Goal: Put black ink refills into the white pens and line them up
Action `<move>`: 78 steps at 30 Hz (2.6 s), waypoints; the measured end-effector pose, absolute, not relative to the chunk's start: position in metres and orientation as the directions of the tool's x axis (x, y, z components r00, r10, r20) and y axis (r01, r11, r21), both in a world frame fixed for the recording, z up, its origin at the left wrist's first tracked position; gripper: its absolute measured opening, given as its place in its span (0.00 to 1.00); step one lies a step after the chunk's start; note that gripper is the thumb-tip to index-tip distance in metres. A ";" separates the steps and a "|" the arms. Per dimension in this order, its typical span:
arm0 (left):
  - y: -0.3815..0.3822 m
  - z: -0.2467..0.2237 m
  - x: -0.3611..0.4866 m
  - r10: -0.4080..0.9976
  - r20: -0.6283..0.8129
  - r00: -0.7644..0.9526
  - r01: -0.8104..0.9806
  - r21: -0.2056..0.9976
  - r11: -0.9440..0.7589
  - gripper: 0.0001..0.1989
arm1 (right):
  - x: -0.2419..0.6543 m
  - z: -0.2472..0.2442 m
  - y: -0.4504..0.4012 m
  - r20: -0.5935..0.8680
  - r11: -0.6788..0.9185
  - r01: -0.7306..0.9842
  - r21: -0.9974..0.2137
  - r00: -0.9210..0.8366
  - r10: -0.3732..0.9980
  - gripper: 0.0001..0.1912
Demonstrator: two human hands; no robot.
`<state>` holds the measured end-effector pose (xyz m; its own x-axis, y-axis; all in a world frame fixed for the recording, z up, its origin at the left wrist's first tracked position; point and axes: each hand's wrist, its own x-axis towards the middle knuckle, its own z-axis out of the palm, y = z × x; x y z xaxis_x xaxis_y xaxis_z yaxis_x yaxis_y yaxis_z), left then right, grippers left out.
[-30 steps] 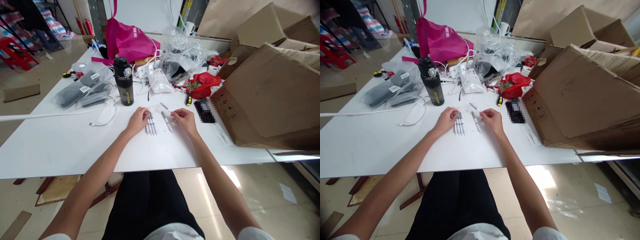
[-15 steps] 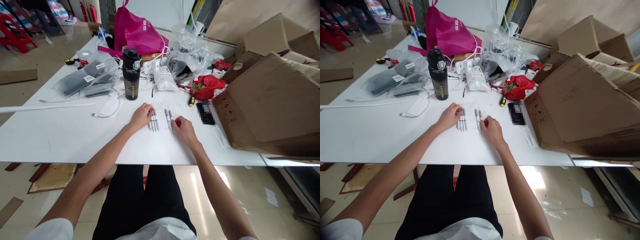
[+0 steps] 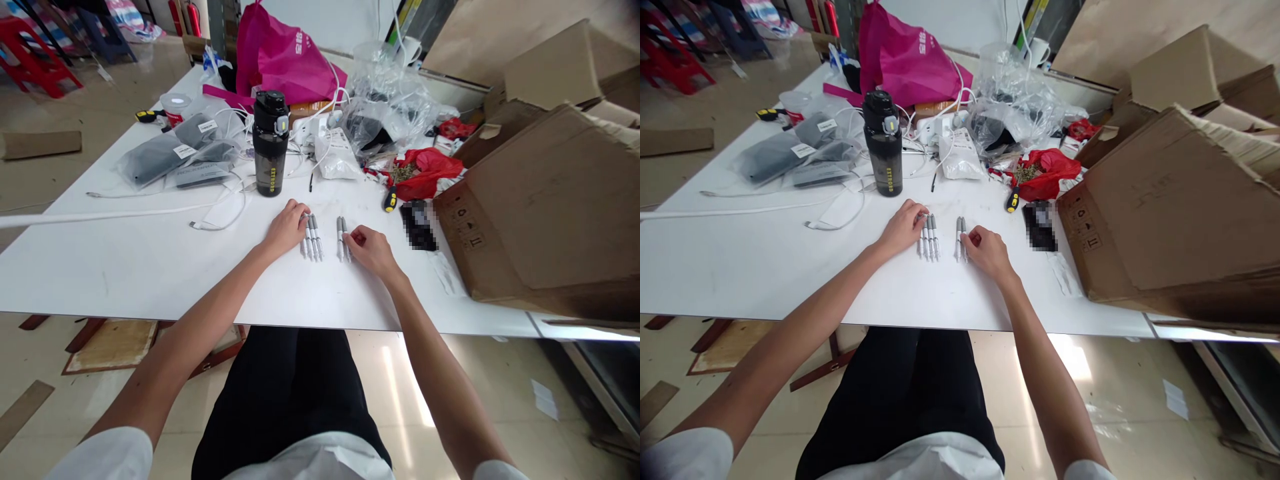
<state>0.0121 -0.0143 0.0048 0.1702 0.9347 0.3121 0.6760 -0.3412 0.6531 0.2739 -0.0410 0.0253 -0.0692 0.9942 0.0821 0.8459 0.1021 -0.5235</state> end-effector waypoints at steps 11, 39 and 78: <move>-0.017 0.013 0.007 0.954 0.290 0.077 0.788 0.569 -0.237 0.12 | 0.272 0.025 -0.040 0.137 0.135 0.835 -0.533 -0.073 0.988 0.25; -0.013 0.051 0.009 0.997 -0.060 0.041 -0.364 0.929 0.071 0.11 | 0.249 0.031 -0.005 0.442 0.408 0.444 -0.798 -0.030 0.897 0.32; -0.009 0.032 0.014 0.985 0.054 -0.165 -0.467 0.875 -0.126 0.13 | 0.249 0.028 -0.005 0.464 0.688 0.500 -0.525 -0.510 0.724 0.19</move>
